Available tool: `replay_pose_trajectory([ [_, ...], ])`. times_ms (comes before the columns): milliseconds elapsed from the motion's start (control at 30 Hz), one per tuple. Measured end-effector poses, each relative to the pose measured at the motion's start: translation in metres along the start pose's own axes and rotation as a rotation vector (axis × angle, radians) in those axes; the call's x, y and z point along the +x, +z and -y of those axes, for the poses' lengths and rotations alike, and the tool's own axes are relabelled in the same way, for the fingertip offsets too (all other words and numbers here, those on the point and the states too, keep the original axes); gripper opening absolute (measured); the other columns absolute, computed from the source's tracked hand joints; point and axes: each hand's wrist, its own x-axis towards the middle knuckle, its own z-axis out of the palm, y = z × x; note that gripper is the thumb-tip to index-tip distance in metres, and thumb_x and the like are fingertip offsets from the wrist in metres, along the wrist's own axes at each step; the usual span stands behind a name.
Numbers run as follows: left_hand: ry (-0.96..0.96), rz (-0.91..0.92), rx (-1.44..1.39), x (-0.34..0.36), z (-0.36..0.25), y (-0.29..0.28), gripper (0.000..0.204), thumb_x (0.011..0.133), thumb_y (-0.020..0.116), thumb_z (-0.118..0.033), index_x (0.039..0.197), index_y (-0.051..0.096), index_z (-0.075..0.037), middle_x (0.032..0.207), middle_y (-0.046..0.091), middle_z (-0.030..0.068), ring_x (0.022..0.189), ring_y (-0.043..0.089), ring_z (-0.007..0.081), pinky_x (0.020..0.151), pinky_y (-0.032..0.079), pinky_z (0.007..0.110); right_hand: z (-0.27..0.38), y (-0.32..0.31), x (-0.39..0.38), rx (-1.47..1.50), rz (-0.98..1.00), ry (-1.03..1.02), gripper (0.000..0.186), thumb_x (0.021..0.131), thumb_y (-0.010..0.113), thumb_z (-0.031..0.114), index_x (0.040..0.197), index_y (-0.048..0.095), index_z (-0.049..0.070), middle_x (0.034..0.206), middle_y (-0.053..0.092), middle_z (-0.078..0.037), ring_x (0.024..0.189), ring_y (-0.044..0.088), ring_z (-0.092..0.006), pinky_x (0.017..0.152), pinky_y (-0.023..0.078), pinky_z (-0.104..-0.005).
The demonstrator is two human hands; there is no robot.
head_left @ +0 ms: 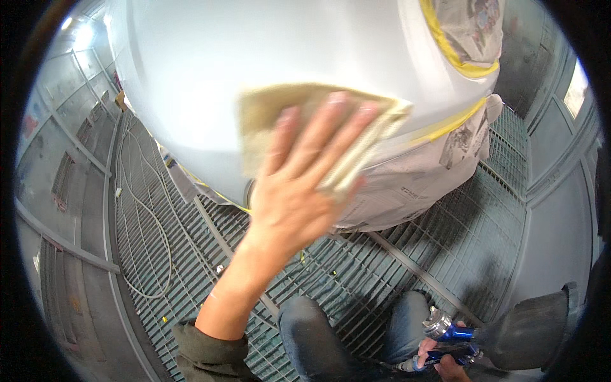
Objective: The person uses a spray gun to apply white paint to a car's rear bumper inside a paint booth. They wipe the surface with a cloth between coats and adjust the masking tape. The person then exits the booth and places the spray gun on a workbench.
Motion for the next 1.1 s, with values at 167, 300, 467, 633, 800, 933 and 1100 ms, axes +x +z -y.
replay_pose_trajectory([
  [167, 0.323, 0.127, 0.144, 0.075, -0.052, 0.001, 0.056, 0.091, 0.048, -0.035, 0.143, 0.047, -0.014, 0.157, 0.032, 0.0004, 0.149, 0.017, 0.0183, 0.124, 0.005, 0.043, 0.007, 0.008, 0.005, -0.01, 0.082, -0.007, 0.043, 0.097, 0.057, 0.036, 0.119, 0.051, -0.001, 0.102, 0.059, -0.016, 0.09, 0.062, -0.0236, 0.077, 0.05, -0.0323],
  [300, 0.519, 0.287, 0.155, 0.086, -0.033, -0.015, 0.049, 0.085, 0.053, -0.033, 0.13, 0.061, -0.014, 0.156, 0.034, -0.0001, 0.149, 0.016, 0.0176, 0.124, 0.006, 0.043, 0.007, 0.013, 0.011, -0.026, 0.156, -0.018, 0.044, 0.097, 0.057, 0.036, 0.117, 0.053, -0.003, 0.102, 0.059, -0.016, 0.091, 0.062, -0.0231, 0.078, 0.05, -0.0319],
  [467, 0.621, 0.222, 0.227, 0.027, 0.057, -0.022, 0.07, 0.093, 0.044, -0.06, 0.154, 0.024, -0.033, 0.16, 0.022, -0.0133, 0.149, 0.015, 0.0143, 0.124, 0.002, 0.044, 0.016, 0.021, 0.01, -0.054, 0.064, -0.057, 0.044, 0.097, 0.057, 0.039, 0.111, 0.056, -0.002, 0.1, 0.059, -0.011, 0.083, 0.061, -0.0169, 0.071, 0.047, -0.0266],
  [633, 0.51, 0.13, 0.368, -0.059, 0.123, -0.024, 0.059, 0.093, 0.034, -0.052, 0.15, 0.026, -0.044, 0.16, 0.019, -0.0179, 0.149, 0.016, 0.0124, 0.123, 0.002, 0.049, 0.024, 0.012, 0.009, -0.062, 0.083, -0.044, 0.049, 0.093, 0.058, 0.05, 0.105, 0.06, 0.002, 0.092, 0.062, -0.004, 0.066, 0.057, -0.006, 0.054, 0.041, -0.0195],
  [800, 0.426, 0.38, 0.039, 0.062, 0.036, -0.048, 0.063, 0.094, 0.045, -0.055, 0.151, 0.033, -0.03, 0.161, 0.02, -0.0116, 0.149, 0.016, 0.0154, 0.124, 0.006, 0.043, 0.01, 0.007, 0.017, -0.028, -0.159, -0.222, 0.054, 0.092, 0.058, 0.055, 0.107, 0.061, 0.004, 0.073, 0.063, -0.001, 0.056, 0.053, -0.0043, 0.048, 0.037, -0.0186],
  [933, 0.66, 0.313, -0.103, 0.126, 0.027, -0.039, 0.063, 0.093, 0.053, -0.048, 0.15, 0.034, -0.03, 0.158, 0.029, -0.0089, 0.148, 0.019, 0.0145, 0.124, 0.007, 0.044, 0.009, -0.002, 0.014, 0.004, -0.035, -0.185, 0.056, 0.093, 0.057, 0.056, 0.108, 0.06, 0.002, 0.098, 0.061, -0.005, 0.067, 0.059, -0.0068, 0.052, 0.041, -0.0189],
  [1100, 0.218, 0.102, 0.166, 0.119, 0.11, -0.091, 0.05, 0.094, 0.055, -0.038, 0.141, 0.05, -0.021, 0.155, 0.036, -0.0056, 0.147, 0.022, 0.018, 0.123, 0.008, 0.044, 0.01, 0.001, 0.012, 0.047, 0.017, -0.155, 0.052, 0.094, 0.058, 0.048, 0.111, 0.061, -0.001, 0.103, 0.061, -0.008, 0.073, 0.062, -0.0102, 0.056, 0.045, -0.0216],
])
